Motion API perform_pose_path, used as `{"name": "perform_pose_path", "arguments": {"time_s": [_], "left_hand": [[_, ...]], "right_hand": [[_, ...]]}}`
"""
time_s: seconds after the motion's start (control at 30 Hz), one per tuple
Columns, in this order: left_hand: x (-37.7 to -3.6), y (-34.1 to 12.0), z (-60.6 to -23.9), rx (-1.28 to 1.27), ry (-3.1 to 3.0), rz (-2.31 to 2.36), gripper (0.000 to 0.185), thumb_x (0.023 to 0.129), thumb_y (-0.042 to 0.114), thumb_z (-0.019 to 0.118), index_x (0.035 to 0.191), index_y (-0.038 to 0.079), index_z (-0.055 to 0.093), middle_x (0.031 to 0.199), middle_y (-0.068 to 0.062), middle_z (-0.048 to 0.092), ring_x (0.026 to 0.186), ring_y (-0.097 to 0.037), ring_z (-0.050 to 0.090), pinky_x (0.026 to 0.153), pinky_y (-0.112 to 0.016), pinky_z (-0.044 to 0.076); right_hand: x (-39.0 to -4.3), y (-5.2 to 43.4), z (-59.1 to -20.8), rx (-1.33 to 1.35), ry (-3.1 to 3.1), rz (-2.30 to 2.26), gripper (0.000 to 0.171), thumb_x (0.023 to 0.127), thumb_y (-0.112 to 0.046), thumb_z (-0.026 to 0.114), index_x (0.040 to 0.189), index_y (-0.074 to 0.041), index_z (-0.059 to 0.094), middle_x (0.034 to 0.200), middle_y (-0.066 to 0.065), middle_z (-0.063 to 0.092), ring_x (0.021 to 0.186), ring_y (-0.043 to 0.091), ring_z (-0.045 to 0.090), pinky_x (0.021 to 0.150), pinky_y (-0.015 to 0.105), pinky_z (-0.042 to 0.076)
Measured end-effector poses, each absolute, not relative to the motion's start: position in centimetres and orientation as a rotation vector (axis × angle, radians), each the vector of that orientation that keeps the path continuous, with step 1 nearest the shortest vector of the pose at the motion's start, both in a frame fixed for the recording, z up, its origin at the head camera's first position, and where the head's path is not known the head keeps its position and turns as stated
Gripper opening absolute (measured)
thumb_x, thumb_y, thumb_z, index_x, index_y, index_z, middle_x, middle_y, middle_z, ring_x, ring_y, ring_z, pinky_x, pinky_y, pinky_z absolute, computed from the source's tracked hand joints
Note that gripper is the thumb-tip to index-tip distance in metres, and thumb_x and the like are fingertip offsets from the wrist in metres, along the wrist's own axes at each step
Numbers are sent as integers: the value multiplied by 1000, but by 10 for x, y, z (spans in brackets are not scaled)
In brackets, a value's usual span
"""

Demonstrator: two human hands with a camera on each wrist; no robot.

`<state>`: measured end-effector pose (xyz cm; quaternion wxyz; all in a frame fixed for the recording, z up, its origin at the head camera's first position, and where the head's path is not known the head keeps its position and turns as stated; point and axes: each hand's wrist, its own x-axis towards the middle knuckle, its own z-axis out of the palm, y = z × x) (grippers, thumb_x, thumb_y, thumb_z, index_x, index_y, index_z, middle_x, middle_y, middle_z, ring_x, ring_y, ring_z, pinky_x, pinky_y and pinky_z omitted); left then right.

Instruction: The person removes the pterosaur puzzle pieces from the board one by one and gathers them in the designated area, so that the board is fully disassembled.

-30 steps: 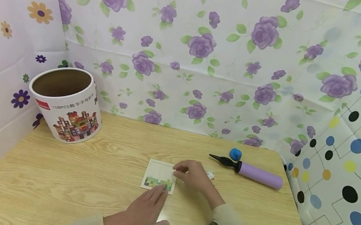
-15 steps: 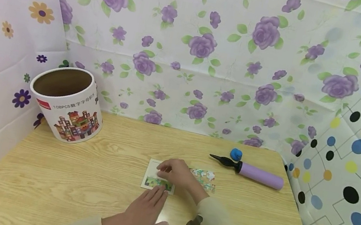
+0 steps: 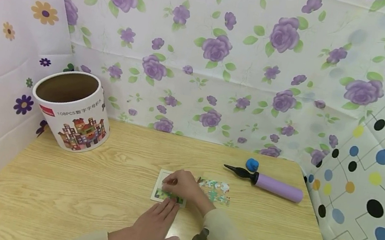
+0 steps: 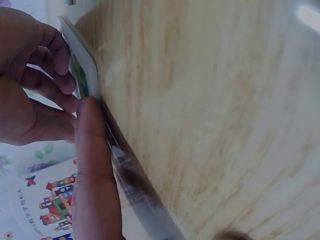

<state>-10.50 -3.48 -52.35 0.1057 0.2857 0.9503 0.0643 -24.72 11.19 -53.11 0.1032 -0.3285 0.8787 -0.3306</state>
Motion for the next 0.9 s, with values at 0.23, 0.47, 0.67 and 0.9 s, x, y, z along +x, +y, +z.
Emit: {"name": "perform_pose_path", "arguments": {"time_s": [0.23,0.47,0.67,0.9], "left_hand": [[-104,-36,-524,855,2775,214,89,102,66,40,161,1,24,169,-20,16,157,-30,15,122,-48,26],[-105,-36,-522,852,2763,249,89,102,65,42,161,0,26,168,-20,16,157,-30,16,122,-49,26],[-105,-36,-521,830,2763,254,89,102,65,43,161,1,27,168,-19,17,157,-29,16,122,-49,25],[-106,-35,-521,831,2765,235,89,101,65,44,161,2,27,169,-19,16,157,-28,16,122,-48,26]], "right_hand": [[-244,112,-534,-937,2565,-1024,16,96,-30,74,107,-20,81,100,-10,72,86,3,65,77,26,55],[-244,107,-536,-892,2547,-1049,9,93,-26,78,100,-21,79,91,-12,72,81,2,65,74,25,55],[-240,105,-532,-842,2524,-1071,7,92,-23,79,98,-20,77,88,-12,71,80,5,65,73,26,55],[-238,106,-530,-847,2507,-1123,6,93,-23,77,97,-19,75,86,-11,70,77,6,65,71,27,55]]}}
